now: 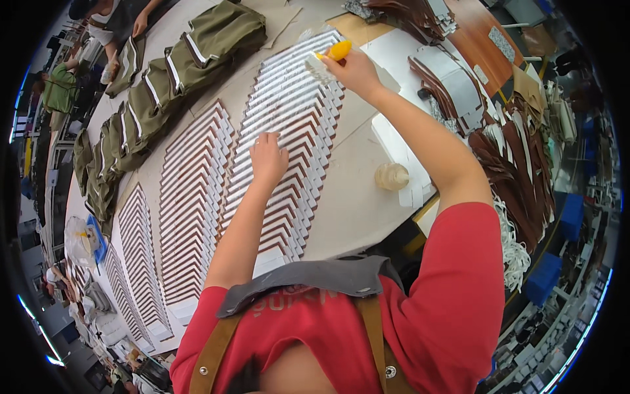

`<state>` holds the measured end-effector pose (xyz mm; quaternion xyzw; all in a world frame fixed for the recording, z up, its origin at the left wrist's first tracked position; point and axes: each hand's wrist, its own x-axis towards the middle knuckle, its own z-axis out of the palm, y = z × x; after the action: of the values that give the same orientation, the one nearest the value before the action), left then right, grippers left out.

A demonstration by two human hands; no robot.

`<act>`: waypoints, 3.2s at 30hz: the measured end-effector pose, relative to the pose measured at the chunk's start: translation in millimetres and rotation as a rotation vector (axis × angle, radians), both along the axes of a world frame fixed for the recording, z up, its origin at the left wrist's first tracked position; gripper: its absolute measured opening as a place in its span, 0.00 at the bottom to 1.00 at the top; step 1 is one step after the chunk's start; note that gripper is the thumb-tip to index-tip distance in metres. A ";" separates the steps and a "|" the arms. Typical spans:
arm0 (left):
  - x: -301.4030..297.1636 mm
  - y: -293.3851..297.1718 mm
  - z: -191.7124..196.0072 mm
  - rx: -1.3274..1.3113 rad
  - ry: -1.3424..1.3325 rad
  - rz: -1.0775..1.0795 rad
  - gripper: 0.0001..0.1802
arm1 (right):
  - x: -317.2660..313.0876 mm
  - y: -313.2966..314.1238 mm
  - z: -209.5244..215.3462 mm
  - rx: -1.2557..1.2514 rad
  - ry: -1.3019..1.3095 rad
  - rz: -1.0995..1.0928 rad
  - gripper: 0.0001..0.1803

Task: The person aligns white paper templates onto brown leather pieces and presses them down. They then use a yellow brush to apply a white adhesive substance to the edges of the leather pieces in a repetitive assembly process.

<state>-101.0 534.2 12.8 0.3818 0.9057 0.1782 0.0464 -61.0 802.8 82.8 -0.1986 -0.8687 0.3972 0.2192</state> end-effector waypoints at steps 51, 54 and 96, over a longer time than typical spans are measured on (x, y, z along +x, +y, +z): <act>51.9 -45.6 -19.7 -0.087 0.106 -0.075 0.15 | 34.3 -91.6 -35.5 -0.031 -0.051 0.042 0.16; 52.5 -45.5 -19.6 -0.091 0.087 -0.061 0.14 | 46.5 -115.0 -40.6 -0.071 -0.117 0.155 0.16; 196.7 -238.6 -31.8 -0.011 0.008 0.184 0.17 | 136.9 -261.5 -20.1 -0.136 0.024 0.408 0.08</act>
<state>95.8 295.6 -19.1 0.2973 0.9382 0.1750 0.0283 75.9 541.3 62.7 -0.0282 -0.8595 0.4933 0.1304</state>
